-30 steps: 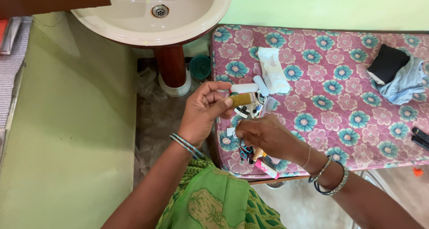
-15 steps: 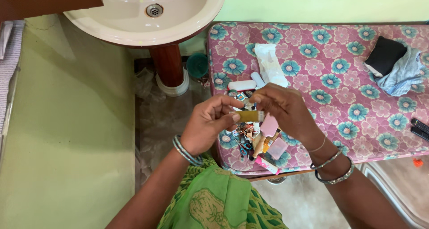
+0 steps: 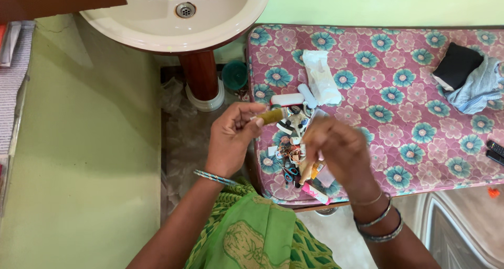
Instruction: The person organizes various small items from a cluttered surface into a cardboard box. They handle papers, a diary, a small container, and other miscellaneous objects, placing them into the box one by one.
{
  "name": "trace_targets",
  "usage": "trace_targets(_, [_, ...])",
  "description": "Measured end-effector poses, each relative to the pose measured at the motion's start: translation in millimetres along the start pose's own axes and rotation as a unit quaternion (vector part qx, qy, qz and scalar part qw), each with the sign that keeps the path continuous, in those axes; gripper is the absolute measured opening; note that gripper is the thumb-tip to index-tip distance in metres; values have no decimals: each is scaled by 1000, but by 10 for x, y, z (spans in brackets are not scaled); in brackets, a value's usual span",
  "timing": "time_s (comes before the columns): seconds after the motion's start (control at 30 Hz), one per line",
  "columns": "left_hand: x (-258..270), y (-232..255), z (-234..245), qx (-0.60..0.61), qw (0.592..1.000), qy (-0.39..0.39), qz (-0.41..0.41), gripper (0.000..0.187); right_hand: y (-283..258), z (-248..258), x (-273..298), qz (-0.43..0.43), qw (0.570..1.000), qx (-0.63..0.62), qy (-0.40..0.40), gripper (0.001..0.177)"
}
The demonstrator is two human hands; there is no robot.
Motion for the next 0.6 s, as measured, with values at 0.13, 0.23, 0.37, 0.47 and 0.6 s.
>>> trace_targets(0.13, [37,103,-100,-37,998,-34,30,36,-308,61,-240,62,982,150,99,39])
trace_targets(0.23, [78,206,-180,-55,996,-65,23,48,-279,-37,-393,-5,977,212,16,53])
trace_targets(0.37, [104,277,-247,-61,995,-82,21,57,-67,-186,-321,-50,945,317,-64,51])
trace_targets(0.47, [118,298,-261,-100,991,-89,14,60,189,-200,-287,-45,965,253,-53,39])
trace_targets(0.6, [136,352,-208,-150,984,-97,14,64,343,29,-244,-54,988,141,28,24])
Point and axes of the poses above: each hand's wrist, its own x-axis away from the middle knuckle, its own z-axis out of the back of the hand, y = z × x, the point moved 6 cm from there along -x, towards the middle knuckle, and after that the axes turned 4 degrees about -y, right-handed, at the moved point
